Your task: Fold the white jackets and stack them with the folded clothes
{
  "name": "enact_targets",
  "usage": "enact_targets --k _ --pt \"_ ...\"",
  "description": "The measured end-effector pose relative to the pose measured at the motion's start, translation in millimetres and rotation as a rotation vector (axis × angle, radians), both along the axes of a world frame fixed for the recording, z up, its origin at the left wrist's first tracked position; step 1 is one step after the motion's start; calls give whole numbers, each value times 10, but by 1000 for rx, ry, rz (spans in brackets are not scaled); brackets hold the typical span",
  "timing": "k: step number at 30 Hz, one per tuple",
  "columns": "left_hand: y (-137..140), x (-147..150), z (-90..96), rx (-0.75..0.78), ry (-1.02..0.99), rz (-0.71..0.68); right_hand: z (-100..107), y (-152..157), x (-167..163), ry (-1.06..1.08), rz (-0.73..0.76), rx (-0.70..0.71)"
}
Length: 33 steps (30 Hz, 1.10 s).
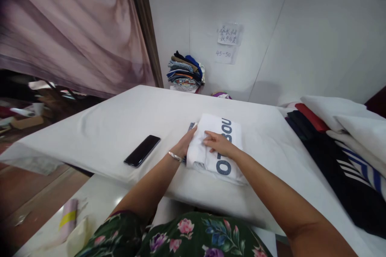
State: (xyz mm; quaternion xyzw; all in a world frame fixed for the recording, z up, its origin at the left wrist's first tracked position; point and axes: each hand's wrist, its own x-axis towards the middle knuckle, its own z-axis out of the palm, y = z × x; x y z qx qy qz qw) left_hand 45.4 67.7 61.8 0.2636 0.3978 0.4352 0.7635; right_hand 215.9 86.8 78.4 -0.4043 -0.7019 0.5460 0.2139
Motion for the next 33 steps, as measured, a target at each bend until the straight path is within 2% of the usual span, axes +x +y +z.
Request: enact_targets --k 3,5,9,12,15,18,22,25,30,33 --pt "61 27 -26 11 5 -52 -10 -54 85 -32 55 73" --pt "114 25 -9 10 28 -69 31 -95 130 -54 78 175" --pt "212 -22 80 4 111 -73 86 -38 251 -80 -18 542" --pt "286 -19 135 20 151 -111 15 155 350 -280 -100 762" --pt "364 52 154 25 257 -85 -113 332 361 -550 -74 744" --pt "406 97 137 68 365 68 -197 391 276 -677 -20 678" --pt "352 6 44 121 431 227 -234 363 143 -642 30 748" --pt "287 -78 -36 113 504 292 -256 345 89 -687 131 730" --pt "262 -111 26 180 554 294 -187 357 75 -665 131 705" --pt "262 -149 68 286 737 287 -154 395 18 -632 98 759"
